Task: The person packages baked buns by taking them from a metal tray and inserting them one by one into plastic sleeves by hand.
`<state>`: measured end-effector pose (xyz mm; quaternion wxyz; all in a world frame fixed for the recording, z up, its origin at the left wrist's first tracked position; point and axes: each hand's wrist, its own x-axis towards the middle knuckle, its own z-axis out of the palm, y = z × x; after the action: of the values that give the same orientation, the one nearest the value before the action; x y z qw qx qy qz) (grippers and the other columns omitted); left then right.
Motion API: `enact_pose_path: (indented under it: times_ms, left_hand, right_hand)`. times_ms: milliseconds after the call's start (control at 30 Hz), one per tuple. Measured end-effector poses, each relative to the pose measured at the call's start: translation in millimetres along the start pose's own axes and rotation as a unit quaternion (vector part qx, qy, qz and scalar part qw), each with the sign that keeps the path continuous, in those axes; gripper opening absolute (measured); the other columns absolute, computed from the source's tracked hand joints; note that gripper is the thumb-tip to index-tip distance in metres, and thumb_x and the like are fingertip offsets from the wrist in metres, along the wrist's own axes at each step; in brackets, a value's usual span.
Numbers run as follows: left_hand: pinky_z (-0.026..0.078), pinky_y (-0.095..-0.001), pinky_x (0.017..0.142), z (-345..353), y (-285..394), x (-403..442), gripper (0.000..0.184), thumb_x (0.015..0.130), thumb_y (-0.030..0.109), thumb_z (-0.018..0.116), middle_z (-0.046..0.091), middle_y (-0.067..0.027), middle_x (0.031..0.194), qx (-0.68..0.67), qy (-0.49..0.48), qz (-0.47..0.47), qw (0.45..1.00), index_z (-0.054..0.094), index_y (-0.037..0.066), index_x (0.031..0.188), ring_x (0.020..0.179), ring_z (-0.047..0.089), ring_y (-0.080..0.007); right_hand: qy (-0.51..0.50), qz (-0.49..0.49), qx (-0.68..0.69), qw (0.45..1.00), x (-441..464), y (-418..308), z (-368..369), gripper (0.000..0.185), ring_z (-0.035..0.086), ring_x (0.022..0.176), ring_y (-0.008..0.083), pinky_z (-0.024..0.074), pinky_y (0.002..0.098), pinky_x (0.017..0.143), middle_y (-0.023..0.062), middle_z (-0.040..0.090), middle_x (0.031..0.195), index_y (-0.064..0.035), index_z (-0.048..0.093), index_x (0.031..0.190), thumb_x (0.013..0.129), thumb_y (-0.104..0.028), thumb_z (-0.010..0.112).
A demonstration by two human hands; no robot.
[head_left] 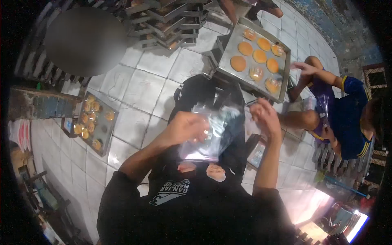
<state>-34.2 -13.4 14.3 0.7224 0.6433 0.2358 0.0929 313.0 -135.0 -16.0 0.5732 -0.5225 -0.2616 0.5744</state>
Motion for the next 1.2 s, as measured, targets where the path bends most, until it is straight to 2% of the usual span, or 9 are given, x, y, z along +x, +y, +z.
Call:
enact_pose_path:
  times_ms: [67, 100, 133, 200, 400, 700, 800, 1067, 1200]
  left_hand:
    - [0.056, -0.0289, 0.068, -18, -9, 19, 0.025, 0.105, 0.021, 0.058, 0.074, -0.0092, 0.082, -0.140, 0.152, -0.011, 0.978, 0.071, 0.000, 0.104, 0.077, 0.073, -0.0174]
    - [0.057, -0.0287, 0.069, -22, -3, 28, 0.025, 0.105, 0.023, 0.057, 0.072, -0.0087, 0.083, -0.191, 0.235, 0.001, 0.953, 0.069, 0.002, 0.099, 0.077, 0.071, -0.0159]
    - [0.057, -0.0287, 0.069, -25, -5, 36, 0.025, 0.105, 0.023, 0.057, 0.072, -0.0087, 0.083, -0.196, 0.245, -0.006, 0.949, 0.069, 0.002, 0.099, 0.077, 0.071, -0.0159]
    - [0.058, -0.0288, 0.071, -26, -15, 51, 0.024, 0.107, 0.022, 0.055, 0.073, -0.0093, 0.086, -0.328, 0.288, 0.015, 0.900, 0.066, 0.002, 0.100, 0.079, 0.071, -0.0149]
    - [0.056, -0.0291, 0.074, -21, -33, 69, 0.027, 0.107, 0.024, 0.053, 0.072, -0.0116, 0.090, -0.268, 0.272, -0.034, 0.924, 0.064, -0.001, 0.103, 0.079, 0.071, -0.0169]
    - [0.056, -0.0299, 0.069, -21, -21, 71, 0.029, 0.104, 0.022, 0.054, 0.073, -0.0149, 0.091, -0.253, 0.321, -0.072, 0.910, 0.064, -0.004, 0.114, 0.072, 0.071, -0.0205]
    - [0.057, -0.0333, 0.072, -21, -19, 73, 0.031, 0.105, 0.024, 0.054, 0.073, -0.0183, 0.097, -0.293, 0.317, -0.040, 0.901, 0.061, -0.003, 0.118, 0.078, 0.072, -0.0232]
    - [0.052, -0.0469, 0.099, -66, -25, 84, 0.020, 0.106, 0.025, 0.054, 0.069, -0.0169, 0.119, -0.477, 0.363, 0.000, 0.800, 0.058, 0.007, 0.111, 0.112, 0.067, -0.0293]
    - [0.056, -0.0428, 0.093, -73, -36, 106, 0.020, 0.103, 0.023, 0.061, 0.068, -0.0146, 0.116, -0.484, 0.360, -0.014, 0.797, 0.059, 0.005, 0.112, 0.111, 0.067, -0.0263]
  right_hand:
    - [0.002, -0.067, -0.667, 0.742, 29, 53, -90, 0.031, 0.070, 0.090, 0.0242, 0.0547, 0.0365, 0.080, 0.0147, 0.073, 0.108, -0.0039, 0.069, 0.118, 0.094, -0.023, 0.069]
    - [0.054, -0.235, -0.893, 0.379, 38, 79, -136, 0.037, 0.070, 0.089, 0.0231, 0.0545, 0.0372, 0.078, 0.0174, 0.073, 0.105, -0.0046, 0.067, 0.123, 0.095, -0.030, 0.068]
    - [0.041, -0.237, -0.892, 0.382, 57, 61, -114, 0.037, 0.070, 0.089, 0.0231, 0.0545, 0.0372, 0.078, 0.0174, 0.073, 0.105, -0.0046, 0.067, 0.123, 0.095, -0.030, 0.068]
    - [0.023, 0.013, -0.556, 0.831, 104, 15, -68, 0.039, 0.071, 0.086, 0.0302, 0.0539, 0.0408, 0.077, 0.0221, 0.073, 0.100, -0.0060, 0.068, 0.123, 0.095, -0.033, 0.066]
    - [0.060, -0.155, -0.602, 0.781, 288, 27, -78, 0.046, 0.070, 0.108, 0.0376, 0.0523, 0.0436, 0.092, 0.0273, 0.071, 0.111, 0.0042, 0.068, 0.116, 0.100, -0.039, 0.061]
    - [0.082, -0.028, -0.767, 0.636, 293, 44, -18, 0.064, 0.064, 0.106, 0.0482, 0.0505, 0.0533, 0.088, 0.0313, 0.067, 0.107, 0.0013, 0.057, 0.125, 0.090, -0.051, 0.068]
    - [0.091, -0.075, -0.514, 0.849, 262, 74, -37, 0.058, 0.067, 0.100, 0.0359, 0.0513, 0.0439, 0.086, 0.0254, 0.067, 0.107, 0.0006, 0.056, 0.122, 0.086, -0.039, 0.077]
    - [0.070, -0.073, -0.116, 0.988, 74, -55, 126, 0.052, 0.062, 0.118, 0.0229, 0.0486, 0.0364, 0.104, 0.0107, 0.065, 0.125, -0.0010, 0.059, 0.132, 0.085, -0.013, 0.079]
    - [-0.068, -0.437, -0.432, 0.786, 17, -14, 166, 0.055, 0.064, 0.115, 0.0321, 0.0512, 0.0402, 0.099, 0.0151, 0.064, 0.121, -0.0048, 0.057, 0.125, 0.075, 0.003, 0.080]
